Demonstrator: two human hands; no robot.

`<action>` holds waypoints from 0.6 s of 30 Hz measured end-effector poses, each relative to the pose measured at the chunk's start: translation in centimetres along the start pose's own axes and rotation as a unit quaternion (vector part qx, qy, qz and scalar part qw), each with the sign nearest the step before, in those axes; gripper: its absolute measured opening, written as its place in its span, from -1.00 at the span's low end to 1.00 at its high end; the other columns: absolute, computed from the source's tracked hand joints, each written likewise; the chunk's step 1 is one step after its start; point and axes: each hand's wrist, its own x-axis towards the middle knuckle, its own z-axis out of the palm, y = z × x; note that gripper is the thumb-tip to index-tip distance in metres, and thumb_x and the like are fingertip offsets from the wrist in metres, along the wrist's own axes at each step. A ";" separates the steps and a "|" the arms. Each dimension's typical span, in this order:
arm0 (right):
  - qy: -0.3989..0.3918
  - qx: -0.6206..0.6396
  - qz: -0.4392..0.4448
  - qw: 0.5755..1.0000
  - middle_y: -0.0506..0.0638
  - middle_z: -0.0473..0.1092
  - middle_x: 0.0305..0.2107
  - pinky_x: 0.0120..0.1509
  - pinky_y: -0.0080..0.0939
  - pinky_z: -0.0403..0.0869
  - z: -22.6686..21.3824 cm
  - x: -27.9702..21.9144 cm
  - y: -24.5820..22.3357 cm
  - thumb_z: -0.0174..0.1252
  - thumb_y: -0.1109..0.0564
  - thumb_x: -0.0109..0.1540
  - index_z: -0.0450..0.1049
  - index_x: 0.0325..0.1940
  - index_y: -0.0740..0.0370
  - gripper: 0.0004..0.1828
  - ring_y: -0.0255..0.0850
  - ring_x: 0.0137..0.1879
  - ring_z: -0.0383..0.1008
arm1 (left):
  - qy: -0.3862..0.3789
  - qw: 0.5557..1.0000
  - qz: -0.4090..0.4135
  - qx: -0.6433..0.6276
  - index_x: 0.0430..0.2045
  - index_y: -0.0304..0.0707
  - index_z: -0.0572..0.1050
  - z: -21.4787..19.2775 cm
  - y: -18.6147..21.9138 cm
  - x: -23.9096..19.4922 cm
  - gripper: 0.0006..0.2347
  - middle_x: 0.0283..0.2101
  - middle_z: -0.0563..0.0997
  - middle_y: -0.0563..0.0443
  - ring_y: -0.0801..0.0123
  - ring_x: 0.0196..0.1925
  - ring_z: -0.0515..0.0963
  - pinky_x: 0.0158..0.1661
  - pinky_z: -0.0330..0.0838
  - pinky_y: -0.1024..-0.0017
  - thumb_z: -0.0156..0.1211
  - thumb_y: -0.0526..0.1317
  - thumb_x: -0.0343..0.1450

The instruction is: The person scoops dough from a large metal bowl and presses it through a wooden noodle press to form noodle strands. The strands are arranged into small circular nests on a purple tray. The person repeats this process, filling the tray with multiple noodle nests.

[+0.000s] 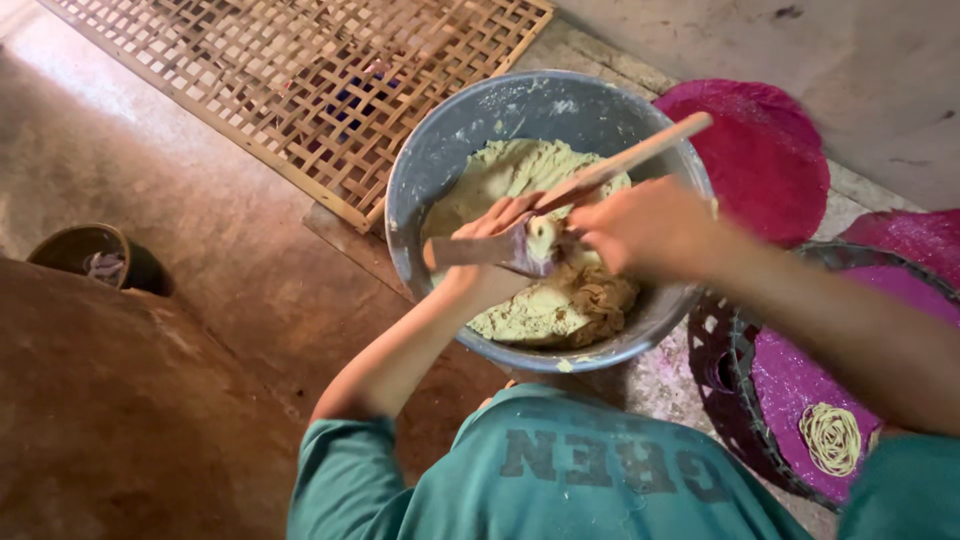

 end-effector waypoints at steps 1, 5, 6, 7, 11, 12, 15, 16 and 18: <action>-0.007 -0.092 -0.007 0.996 0.01 0.50 -0.32 -0.27 -0.07 0.55 -0.5 -0.3 -2.2 0.19 0.04 0.20 0.46 0.05 0.06 -0.67 -0.09 -0.22 0.61 | -0.029 0.999 -0.043 -0.015 0.00 -0.27 0.52 0.4 0.0 -0.3 -0.55 0.12 0.57 -0.06 0.16 0.10 0.60 -0.07 0.55 0.28 0.40 -0.09 0.26; 0.249 -0.179 -0.130 0.943 0.00 0.49 -0.42 -0.31 -0.15 0.54 -1.4 -3.3 -4.0 0.18 0.07 0.15 0.53 -0.08 0.13 -0.73 -0.14 -0.33 0.58 | -0.137 0.939 -0.285 -0.137 0.13 -0.20 0.46 0.2 -1.7 -0.4 -0.43 -0.17 0.70 -0.10 0.13 -0.14 0.68 -0.16 0.57 0.27 0.40 -0.10 0.20; 0.233 -0.125 -0.081 0.961 0.00 0.49 -0.42 -0.32 -0.12 0.55 -0.8 -4.3 -3.1 0.17 0.08 0.18 0.53 -0.02 0.07 -0.72 -0.12 -0.34 0.58 | -0.168 0.895 -0.369 -0.185 0.20 -0.18 0.42 -0.1 -1.9 -1.3 -0.38 -0.23 0.74 -0.10 0.14 -0.21 0.72 -0.22 0.59 0.29 0.37 -0.10 0.18; 0.215 -0.071 -0.031 0.974 0.00 0.49 -0.42 -0.33 -0.09 0.55 -0.2 -5.0 -1.9 0.16 0.08 0.20 0.53 0.03 0.01 -0.70 -0.10 -0.34 0.58 | -0.088 0.921 -0.344 -0.157 0.18 -0.23 0.42 -0.5 -2.2 -2.2 -0.40 -0.14 0.69 -0.10 0.16 -0.13 0.69 -0.16 0.57 0.29 0.40 -0.08 0.23; 0.308 0.200 -0.062 0.928 0.09 0.55 -0.24 -0.33 -0.09 0.51 2.9 -3.1 0.6 0.15 0.21 0.24 0.50 0.18 0.14 -0.60 -0.04 -0.32 0.56 | 0.081 0.983 -0.161 -0.045 0.04 -0.29 0.41 -1.6 -3.8 -1.0 -0.45 0.15 0.52 -0.18 0.08 0.10 0.55 -0.03 0.50 0.24 0.50 -0.06 0.24; 0.324 0.275 -0.084 0.901 0.12 0.54 -0.22 -0.18 -0.12 0.54 4.6 -1.9 -0.1 0.10 0.26 0.29 0.45 0.29 0.16 -0.55 -0.08 -0.25 0.56 | 0.076 0.991 -0.109 -0.024 -0.01 -0.27 0.42 -1.4 -3.7 -0.9 -0.46 0.21 0.48 -0.22 0.02 0.14 0.52 -0.02 0.49 0.21 0.52 -0.08 0.20; 0.309 0.425 -0.085 0.847 0.17 0.49 -0.27 -0.08 -0.15 0.49 9.7 0.8 -3.2 -0.02 0.40 0.26 0.32 0.46 0.23 -0.37 -0.07 -0.18 0.48 | 0.073 0.983 -0.169 -0.001 0.26 -0.32 0.37 -1.0 -3.3 0.0 -0.38 0.23 0.47 -0.05 0.15 0.21 0.52 0.05 0.49 0.20 0.45 -0.15 0.29; 0.345 0.411 -0.122 0.835 0.17 0.49 -0.22 -0.06 -0.17 0.49 11.3 1.2 -3.6 0.00 0.34 0.30 0.30 0.44 0.24 -0.42 -0.09 -0.14 0.51 | 0.067 0.982 -0.174 0.016 0.19 -0.28 0.40 -1.2 -3.3 0.2 -0.43 0.28 0.46 -0.05 0.16 0.20 0.52 0.04 0.50 0.21 0.43 -0.17 0.27; 0.414 0.379 -0.196 0.804 0.17 0.48 -0.14 0.00 -0.19 0.49 13.6 1.1 -2.9 0.04 0.23 0.37 0.28 0.40 0.26 -0.52 -0.13 -0.05 0.56 | 0.058 0.980 -0.183 0.051 0.05 -0.20 0.45 -1.6 -3.2 0.7 -0.53 0.38 0.43 -0.03 0.19 0.19 0.52 0.01 0.52 0.23 0.41 -0.20 0.24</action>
